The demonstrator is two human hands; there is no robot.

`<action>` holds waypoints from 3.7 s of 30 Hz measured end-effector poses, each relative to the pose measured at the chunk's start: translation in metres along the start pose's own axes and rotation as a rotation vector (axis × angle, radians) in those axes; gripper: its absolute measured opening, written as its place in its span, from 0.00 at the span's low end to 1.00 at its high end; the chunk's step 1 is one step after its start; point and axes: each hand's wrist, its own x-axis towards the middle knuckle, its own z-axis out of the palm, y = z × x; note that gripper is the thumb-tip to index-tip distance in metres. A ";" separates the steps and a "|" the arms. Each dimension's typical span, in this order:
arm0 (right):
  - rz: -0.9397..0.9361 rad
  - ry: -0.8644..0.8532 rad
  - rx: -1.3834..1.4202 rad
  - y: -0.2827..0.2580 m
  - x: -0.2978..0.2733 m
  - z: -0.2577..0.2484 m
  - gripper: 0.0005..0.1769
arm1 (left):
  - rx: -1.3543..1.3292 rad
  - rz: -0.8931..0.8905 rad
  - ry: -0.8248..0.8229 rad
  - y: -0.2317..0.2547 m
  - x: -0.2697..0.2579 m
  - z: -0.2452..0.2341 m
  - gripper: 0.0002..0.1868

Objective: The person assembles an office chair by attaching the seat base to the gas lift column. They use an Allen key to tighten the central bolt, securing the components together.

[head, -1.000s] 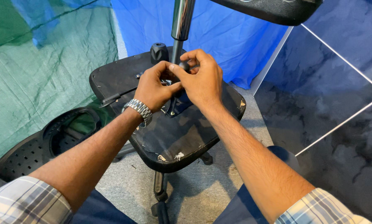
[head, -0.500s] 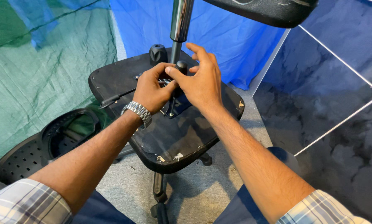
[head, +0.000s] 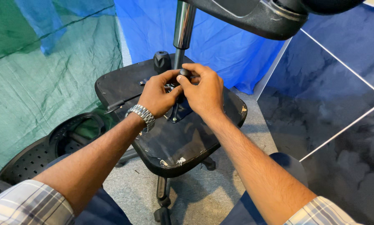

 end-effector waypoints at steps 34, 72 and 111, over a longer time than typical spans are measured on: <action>0.080 -0.053 -0.009 -0.013 -0.005 -0.015 0.19 | -0.114 -0.132 -0.009 0.000 0.001 0.008 0.18; 0.180 -0.052 -0.009 -0.022 -0.016 -0.016 0.20 | -0.133 -0.106 -0.160 0.007 -0.002 -0.006 0.21; 0.146 -0.049 0.032 -0.015 -0.009 -0.015 0.20 | -0.100 -0.058 -0.160 -0.002 0.004 -0.011 0.20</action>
